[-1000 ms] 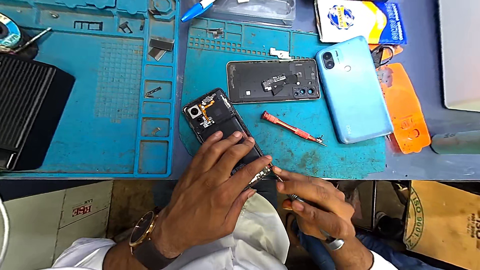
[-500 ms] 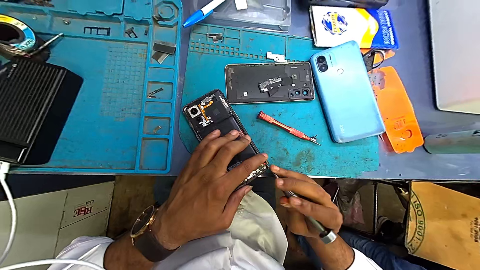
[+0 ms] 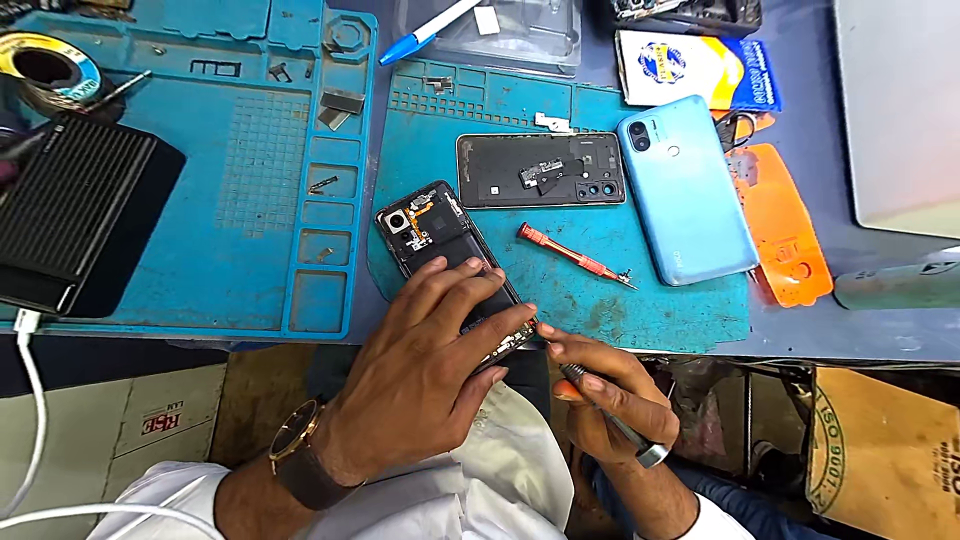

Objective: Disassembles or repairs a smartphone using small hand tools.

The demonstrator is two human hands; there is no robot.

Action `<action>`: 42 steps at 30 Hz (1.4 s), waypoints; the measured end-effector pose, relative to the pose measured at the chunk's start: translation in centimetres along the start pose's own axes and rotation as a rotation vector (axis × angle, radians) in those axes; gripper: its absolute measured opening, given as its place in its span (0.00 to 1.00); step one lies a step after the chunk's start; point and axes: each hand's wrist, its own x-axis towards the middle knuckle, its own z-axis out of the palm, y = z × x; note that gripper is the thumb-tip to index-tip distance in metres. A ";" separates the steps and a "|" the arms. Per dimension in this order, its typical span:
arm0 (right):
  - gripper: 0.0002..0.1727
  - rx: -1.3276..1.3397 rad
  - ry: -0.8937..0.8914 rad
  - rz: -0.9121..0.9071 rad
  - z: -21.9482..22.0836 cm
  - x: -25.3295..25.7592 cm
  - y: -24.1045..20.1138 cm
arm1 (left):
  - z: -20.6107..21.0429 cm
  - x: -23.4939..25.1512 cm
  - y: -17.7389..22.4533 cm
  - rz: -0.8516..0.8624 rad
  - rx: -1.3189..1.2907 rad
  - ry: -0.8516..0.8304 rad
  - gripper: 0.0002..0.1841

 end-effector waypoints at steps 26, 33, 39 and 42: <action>0.10 -0.041 0.039 0.357 -2.1 6.0 -3.5 | 0.8 -0.1 -0.1 0.001 0.046 0.044 0.33; 0.07 -0.574 -0.510 0.355 -2.4 8.6 -2.3 | 1.2 -0.1 -0.3 0.011 0.050 0.075 0.33; 0.10 -0.719 -0.737 0.235 -2.7 11.2 -2.8 | 1.3 0.0 -0.3 0.025 0.038 0.075 0.33; 0.09 -0.778 -0.868 0.201 -2.5 12.3 -3.1 | 1.4 0.0 -0.4 0.033 0.047 0.076 0.32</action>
